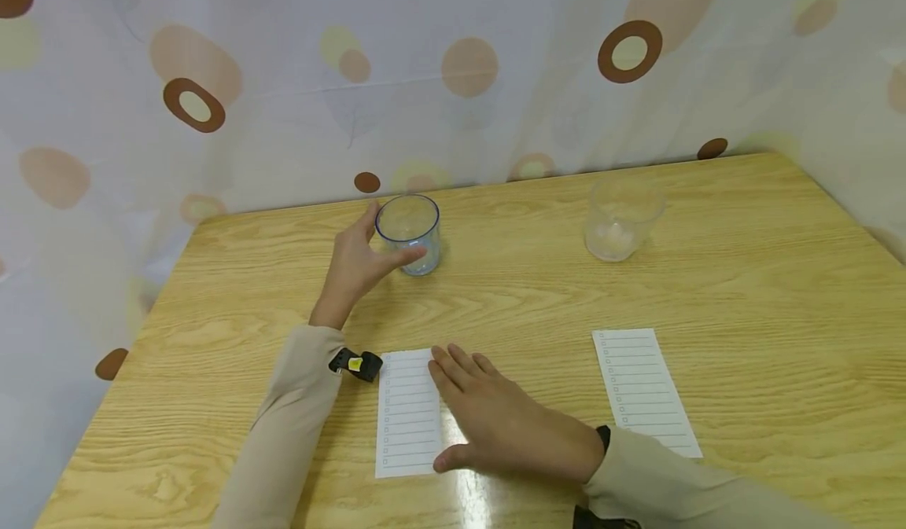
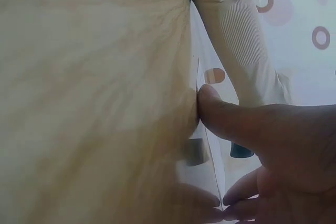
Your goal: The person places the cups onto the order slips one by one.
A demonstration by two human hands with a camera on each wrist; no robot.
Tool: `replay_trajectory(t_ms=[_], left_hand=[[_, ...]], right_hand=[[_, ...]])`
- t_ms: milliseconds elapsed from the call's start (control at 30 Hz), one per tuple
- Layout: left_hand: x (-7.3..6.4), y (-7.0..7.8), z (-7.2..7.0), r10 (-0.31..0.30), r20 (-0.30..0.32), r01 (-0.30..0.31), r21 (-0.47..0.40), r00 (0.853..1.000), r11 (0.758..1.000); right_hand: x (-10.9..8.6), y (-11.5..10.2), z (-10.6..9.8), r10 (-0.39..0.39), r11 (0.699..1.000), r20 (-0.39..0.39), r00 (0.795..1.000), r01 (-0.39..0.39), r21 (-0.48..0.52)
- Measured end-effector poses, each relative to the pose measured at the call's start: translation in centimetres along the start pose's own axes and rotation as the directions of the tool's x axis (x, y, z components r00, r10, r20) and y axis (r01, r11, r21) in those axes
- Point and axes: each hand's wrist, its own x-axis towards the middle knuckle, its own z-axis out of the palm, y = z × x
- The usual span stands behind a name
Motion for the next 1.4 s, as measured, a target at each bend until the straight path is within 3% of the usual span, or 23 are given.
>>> replay_trajectory(t_ms=[167, 467, 933, 1400], left_hand=[[0.2, 0.1, 0.3, 0.028, -0.017, -0.028, -0.029, 0.999, 0.999], [0.2, -0.1, 0.4, -0.029, -0.004, 0.029, -0.082, 1.000, 0.996], [0.1, -0.2, 0.2, -0.054, -0.013, 0.051, -0.138, 0.998, 0.989], [0.3, -1.1, 0.6, -0.036, -0.039, 0.025, -0.253, 0.999, 0.967]], right_hand=[[0.0, -0.2, 0.2, 0.010, 0.999, -0.002, 1.000, -0.010, -0.036], [0.2, -0.6, 0.6, 0.018, 0.998, -0.011, 1.000, -0.019, -0.068], [0.2, -0.6, 0.6, -0.004, 0.998, -0.002, 1.000, 0.003, -0.070], [0.4, -0.8, 0.7, -0.003, 0.996, 0.002, 1.000, 0.003, -0.086]])
